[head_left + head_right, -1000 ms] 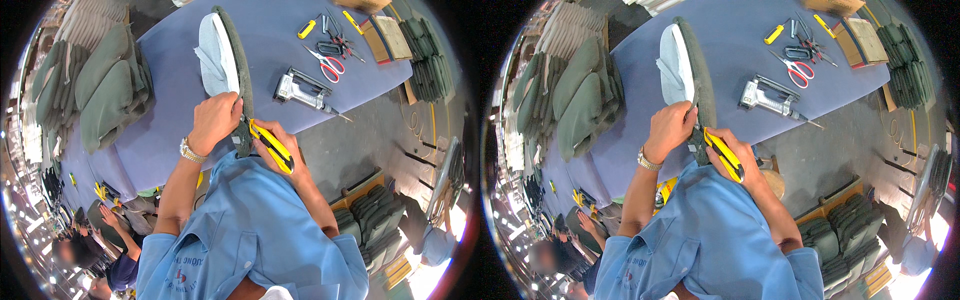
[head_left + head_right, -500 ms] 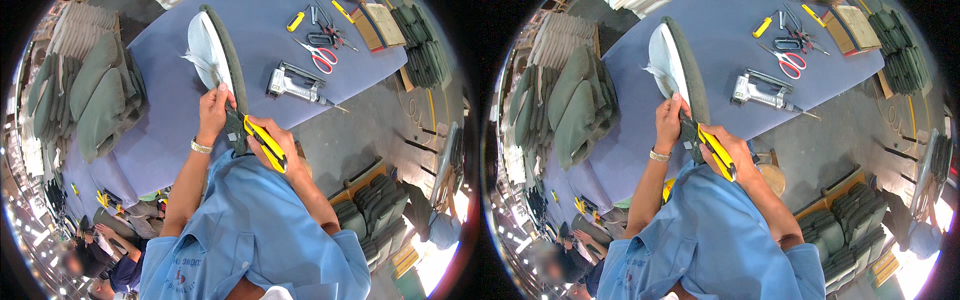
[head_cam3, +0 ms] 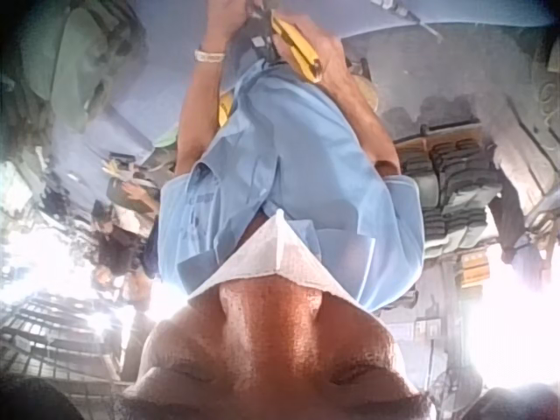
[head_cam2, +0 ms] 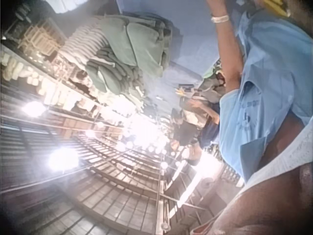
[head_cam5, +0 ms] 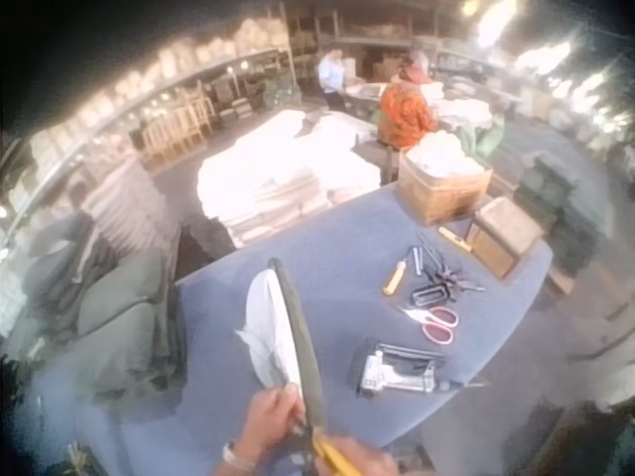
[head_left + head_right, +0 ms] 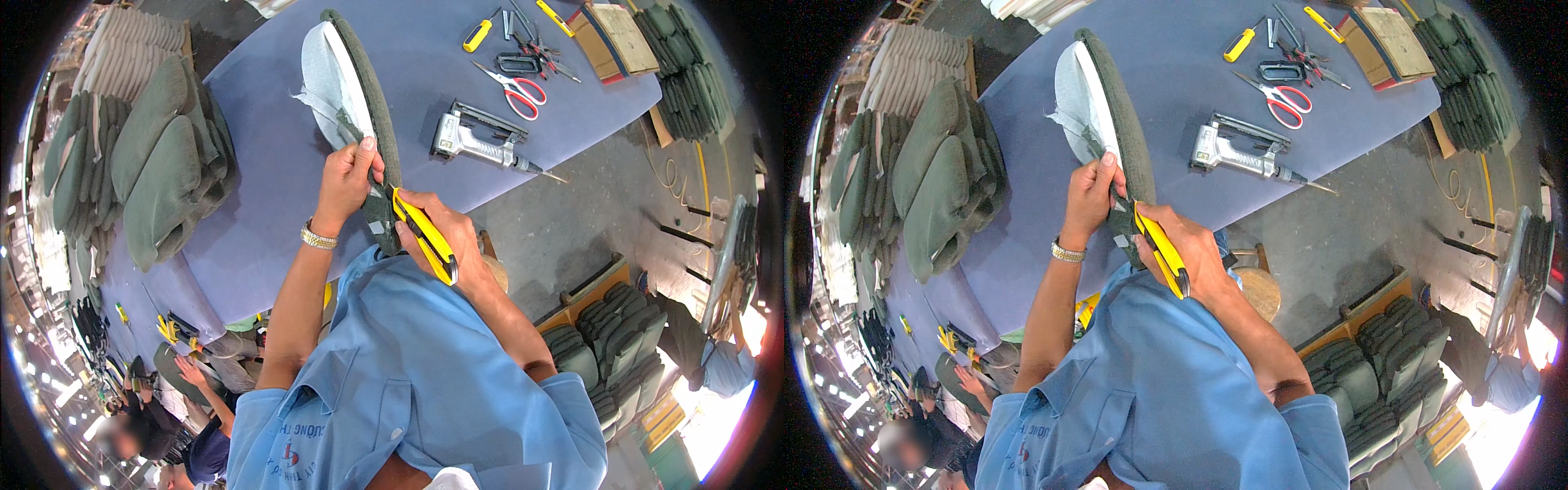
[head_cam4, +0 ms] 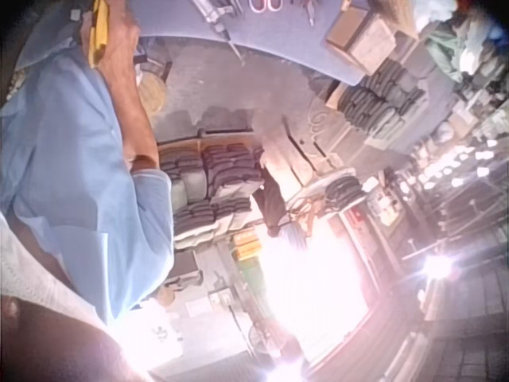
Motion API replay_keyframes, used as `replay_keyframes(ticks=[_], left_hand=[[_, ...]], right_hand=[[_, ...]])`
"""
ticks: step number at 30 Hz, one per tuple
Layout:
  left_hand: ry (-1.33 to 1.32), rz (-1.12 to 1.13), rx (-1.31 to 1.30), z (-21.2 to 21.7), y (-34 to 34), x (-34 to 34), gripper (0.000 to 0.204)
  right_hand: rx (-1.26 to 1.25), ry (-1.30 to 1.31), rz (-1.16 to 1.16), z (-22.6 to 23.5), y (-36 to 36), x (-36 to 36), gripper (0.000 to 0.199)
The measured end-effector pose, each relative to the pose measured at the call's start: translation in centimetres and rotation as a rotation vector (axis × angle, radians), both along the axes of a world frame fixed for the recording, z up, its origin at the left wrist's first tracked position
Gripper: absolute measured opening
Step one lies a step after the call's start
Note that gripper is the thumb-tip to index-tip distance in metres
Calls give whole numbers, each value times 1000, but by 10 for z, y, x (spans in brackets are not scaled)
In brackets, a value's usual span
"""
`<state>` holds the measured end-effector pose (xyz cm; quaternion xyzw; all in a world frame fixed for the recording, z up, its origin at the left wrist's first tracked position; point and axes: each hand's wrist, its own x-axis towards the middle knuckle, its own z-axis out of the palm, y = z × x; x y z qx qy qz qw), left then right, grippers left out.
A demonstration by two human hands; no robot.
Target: The person assembles green fabric cushions by stapling the fabric to a foam insert, trimming excess material with a utility knife, and folding the edges. They repeat this process on multiple cushions and stack the finished items on the table.
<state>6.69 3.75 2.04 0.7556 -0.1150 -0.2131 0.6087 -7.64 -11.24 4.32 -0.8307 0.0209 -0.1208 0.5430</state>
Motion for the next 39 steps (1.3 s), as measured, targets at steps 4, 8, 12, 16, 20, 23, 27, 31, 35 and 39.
replay_keyframes(ticks=[4,8,12,16,20,23,27,31,35,39], left_hand=[[-21,5,-27,-6,-7,2,52],[20,-15,-12,-3,-13,0,52],[8,-16,15,-3,-17,-2,54],[-48,-11,5,-2,-22,-5,55],[-52,11,77,-1,-22,-2,55],[-11,19,116,2,-22,-2,56],[50,42,112,0,-22,0,56],[135,194,16,-4,-11,7,54],[-146,90,257,-17,10,9,51],[-310,166,96,-32,12,2,50]], right_hand=[[-71,-4,12,0,-2,-5,42],[-49,-1,11,-1,-3,-13,47],[-50,27,23,-4,-5,-22,48],[-13,45,14,-4,-4,-27,49],[8,57,36,-6,-4,-39,51],[24,55,42,-8,-5,-42,53],[23,51,78,-5,-7,-46,52],[-6,165,152,1,-6,-52,40],[1,28,139,-3,-1,-45,42],[159,41,146,12,-7,-30,42]])
